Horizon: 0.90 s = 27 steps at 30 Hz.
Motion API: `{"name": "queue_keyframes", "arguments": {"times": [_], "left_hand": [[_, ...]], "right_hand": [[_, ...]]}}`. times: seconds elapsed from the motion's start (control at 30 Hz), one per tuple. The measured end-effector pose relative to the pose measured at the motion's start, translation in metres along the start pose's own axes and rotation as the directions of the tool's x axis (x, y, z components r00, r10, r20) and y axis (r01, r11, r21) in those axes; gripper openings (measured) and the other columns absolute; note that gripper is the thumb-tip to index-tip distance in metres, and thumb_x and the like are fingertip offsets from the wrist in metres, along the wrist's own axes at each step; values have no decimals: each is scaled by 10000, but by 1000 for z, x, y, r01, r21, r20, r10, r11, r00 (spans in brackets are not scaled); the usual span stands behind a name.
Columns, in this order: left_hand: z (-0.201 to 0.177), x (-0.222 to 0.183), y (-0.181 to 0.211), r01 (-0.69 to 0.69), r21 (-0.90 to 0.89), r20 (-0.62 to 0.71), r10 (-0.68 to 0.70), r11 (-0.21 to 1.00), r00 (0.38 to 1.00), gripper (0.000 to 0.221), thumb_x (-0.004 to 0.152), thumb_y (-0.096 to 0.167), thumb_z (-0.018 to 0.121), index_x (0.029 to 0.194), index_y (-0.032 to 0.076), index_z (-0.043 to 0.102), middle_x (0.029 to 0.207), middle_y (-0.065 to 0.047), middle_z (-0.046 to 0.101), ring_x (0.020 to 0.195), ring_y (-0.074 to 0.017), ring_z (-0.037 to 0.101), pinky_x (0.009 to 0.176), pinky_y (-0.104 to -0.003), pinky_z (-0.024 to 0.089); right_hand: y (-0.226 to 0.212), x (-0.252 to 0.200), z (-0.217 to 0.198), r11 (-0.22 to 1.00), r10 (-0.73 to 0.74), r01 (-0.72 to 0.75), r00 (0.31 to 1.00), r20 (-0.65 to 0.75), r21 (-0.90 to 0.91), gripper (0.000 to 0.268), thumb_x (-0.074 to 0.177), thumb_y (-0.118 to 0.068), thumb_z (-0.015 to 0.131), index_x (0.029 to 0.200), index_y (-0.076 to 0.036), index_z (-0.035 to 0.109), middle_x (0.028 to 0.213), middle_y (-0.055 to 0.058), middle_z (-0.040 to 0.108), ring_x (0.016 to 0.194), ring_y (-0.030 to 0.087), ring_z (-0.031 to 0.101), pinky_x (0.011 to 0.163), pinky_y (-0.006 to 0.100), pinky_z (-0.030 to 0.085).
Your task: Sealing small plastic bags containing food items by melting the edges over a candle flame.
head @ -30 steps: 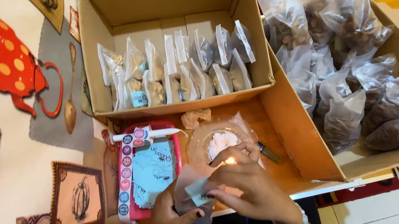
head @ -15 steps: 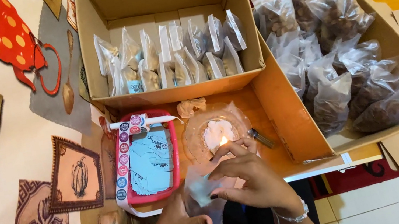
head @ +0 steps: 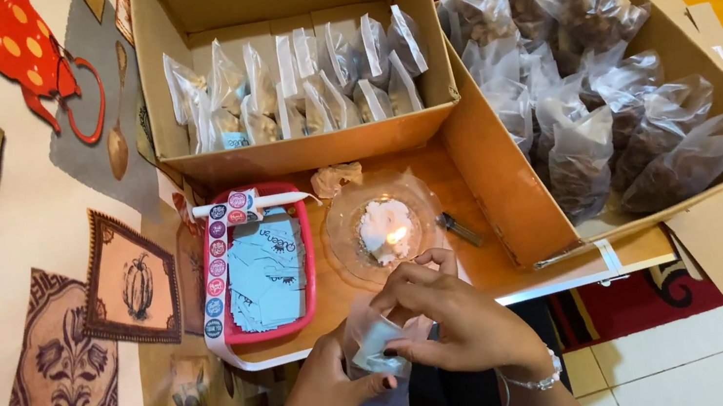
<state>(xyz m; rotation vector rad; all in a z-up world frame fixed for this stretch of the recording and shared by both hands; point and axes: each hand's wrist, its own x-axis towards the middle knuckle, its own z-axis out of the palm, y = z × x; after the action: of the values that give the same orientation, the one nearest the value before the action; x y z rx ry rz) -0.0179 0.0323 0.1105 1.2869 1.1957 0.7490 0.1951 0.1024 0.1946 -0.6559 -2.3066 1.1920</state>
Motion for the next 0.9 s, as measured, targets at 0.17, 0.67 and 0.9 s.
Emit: {"name": "queue_keyframes", "arguments": {"times": [0.17, 0.67, 0.9], "left_hand": [[7, -6, -2, -35, 79, -39, 39, 996, 998, 684, 663, 786, 659, 915, 151, 683, 789, 19, 712, 765, -102, 660, 672, -296, 476], [31, -12, 2, -47, 60, -7, 48, 997, 999, 654, 769, 767, 540, 958, 148, 630, 707, 30, 556, 638, -82, 480, 583, -297, 357], [38, -13, -11, 0, 35, 33, -1, 999, 999, 699, 791, 713, 560, 1173, 144, 697, 732, 39, 607, 660, -71, 490, 589, -285, 383]], "right_hand": [[3, -17, 12, 989, -18, 10, 998, -56, -145, 243, 959, -345, 689, 984, -120, 601, 983, 25, 627, 925, 164, 650, 967, 354, 304], [0, -50, 22, 978, -54, 16, 983, -178, -207, 210, 913, -362, 736, 931, -156, 772, 922, -6, 727, 1000, 179, 627, 918, 397, 263], [0, -55, 26, 976, -87, 50, 981, -173, -210, 217, 910, -352, 743, 854, -146, 785, 945, -24, 712, 943, 181, 575, 842, 380, 262]]}}
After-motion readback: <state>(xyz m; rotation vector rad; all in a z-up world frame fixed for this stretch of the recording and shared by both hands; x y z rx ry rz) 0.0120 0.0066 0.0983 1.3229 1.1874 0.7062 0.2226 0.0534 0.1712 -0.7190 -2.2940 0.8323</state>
